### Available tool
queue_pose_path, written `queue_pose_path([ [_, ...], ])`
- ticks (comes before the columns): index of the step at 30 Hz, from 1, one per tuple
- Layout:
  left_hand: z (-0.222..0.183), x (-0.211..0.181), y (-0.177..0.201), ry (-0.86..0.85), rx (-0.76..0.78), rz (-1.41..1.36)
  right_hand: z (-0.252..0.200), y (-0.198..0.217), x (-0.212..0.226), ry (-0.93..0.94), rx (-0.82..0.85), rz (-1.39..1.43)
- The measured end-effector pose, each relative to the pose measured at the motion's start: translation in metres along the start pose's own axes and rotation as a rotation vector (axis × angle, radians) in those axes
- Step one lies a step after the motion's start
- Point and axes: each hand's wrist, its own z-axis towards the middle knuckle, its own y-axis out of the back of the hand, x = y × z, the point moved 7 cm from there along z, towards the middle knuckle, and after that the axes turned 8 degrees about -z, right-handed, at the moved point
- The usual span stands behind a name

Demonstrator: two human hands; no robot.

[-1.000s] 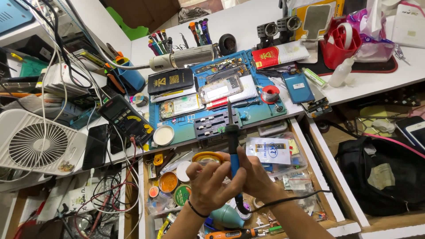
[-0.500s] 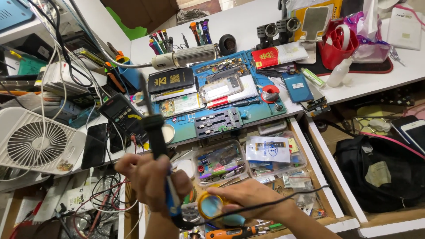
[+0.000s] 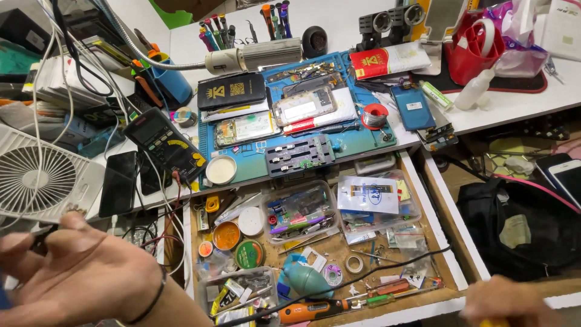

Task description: Soldering and inspecting small components on a mobile phone circuit board using a soldering iron and a magnifying glass.

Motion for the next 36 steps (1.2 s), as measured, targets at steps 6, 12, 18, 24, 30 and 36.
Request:
queue_pose_path([
  [6,0.009,-0.001,0.007,0.308,0.051,-0.164,0.102,0.018,-0.015,0.104,-0.265,0.551],
  [12,-0.076,0.064,-0.031,0.802,0.172,-0.57,0.181,0.005,-0.065,-0.136,-0.528,0.508],
  [18,-0.126,0.149,-0.006,0.926,0.261,-0.316,0.238,-0.015,-0.124,-0.193,-0.321,0.223],
  [24,-0.17,0.176,0.008,0.84,0.366,-0.06,0.219,-0.018,-0.205,-0.365,-0.275,0.088],
  [30,-0.184,0.183,0.021,0.792,0.396,0.217,0.21,-0.016,-0.227,-0.477,-0.286,0.16],
  [36,-0.2,0.202,0.033,0.867,0.414,0.29,0.204,-0.02,-0.247,-0.577,-0.199,-0.043],
])
